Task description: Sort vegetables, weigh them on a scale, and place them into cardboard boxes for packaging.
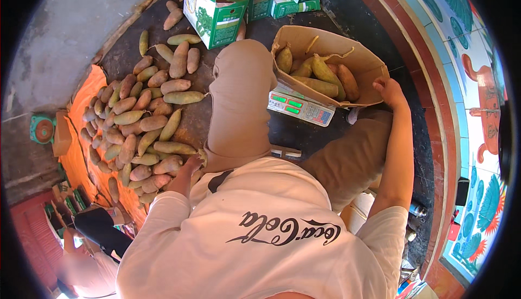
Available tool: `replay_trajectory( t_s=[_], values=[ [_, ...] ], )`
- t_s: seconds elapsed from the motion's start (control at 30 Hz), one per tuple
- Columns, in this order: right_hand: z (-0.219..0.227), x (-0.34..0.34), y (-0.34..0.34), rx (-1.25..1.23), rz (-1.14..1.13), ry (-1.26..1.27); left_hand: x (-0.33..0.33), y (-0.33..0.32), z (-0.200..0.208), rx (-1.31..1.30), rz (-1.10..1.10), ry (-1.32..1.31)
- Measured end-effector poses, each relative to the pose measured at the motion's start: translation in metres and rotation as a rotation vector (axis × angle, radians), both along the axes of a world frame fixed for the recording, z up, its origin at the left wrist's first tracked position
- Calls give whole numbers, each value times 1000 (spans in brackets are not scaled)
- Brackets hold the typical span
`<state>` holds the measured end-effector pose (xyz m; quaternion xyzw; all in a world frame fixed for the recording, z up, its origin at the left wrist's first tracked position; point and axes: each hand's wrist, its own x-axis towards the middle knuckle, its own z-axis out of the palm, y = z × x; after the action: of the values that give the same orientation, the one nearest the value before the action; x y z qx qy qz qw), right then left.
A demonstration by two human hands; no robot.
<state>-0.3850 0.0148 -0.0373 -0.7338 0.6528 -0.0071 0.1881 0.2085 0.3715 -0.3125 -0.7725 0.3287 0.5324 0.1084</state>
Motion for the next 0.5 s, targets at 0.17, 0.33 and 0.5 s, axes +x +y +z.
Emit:
replay_trajectory(
  t_s=[0.17, 0.33, 0.5],
  values=[
    [-1, 16, -3, -45, -46, -117, 11, 34, -48, -45, 276, 46],
    [1, 12, 12, 48, -2, 13, 0, 22, -49, -33, 135, 10],
    [2, 16, 18, 95, -6, -30, 1, 27, -69, -70, -15, -32]
  ],
)
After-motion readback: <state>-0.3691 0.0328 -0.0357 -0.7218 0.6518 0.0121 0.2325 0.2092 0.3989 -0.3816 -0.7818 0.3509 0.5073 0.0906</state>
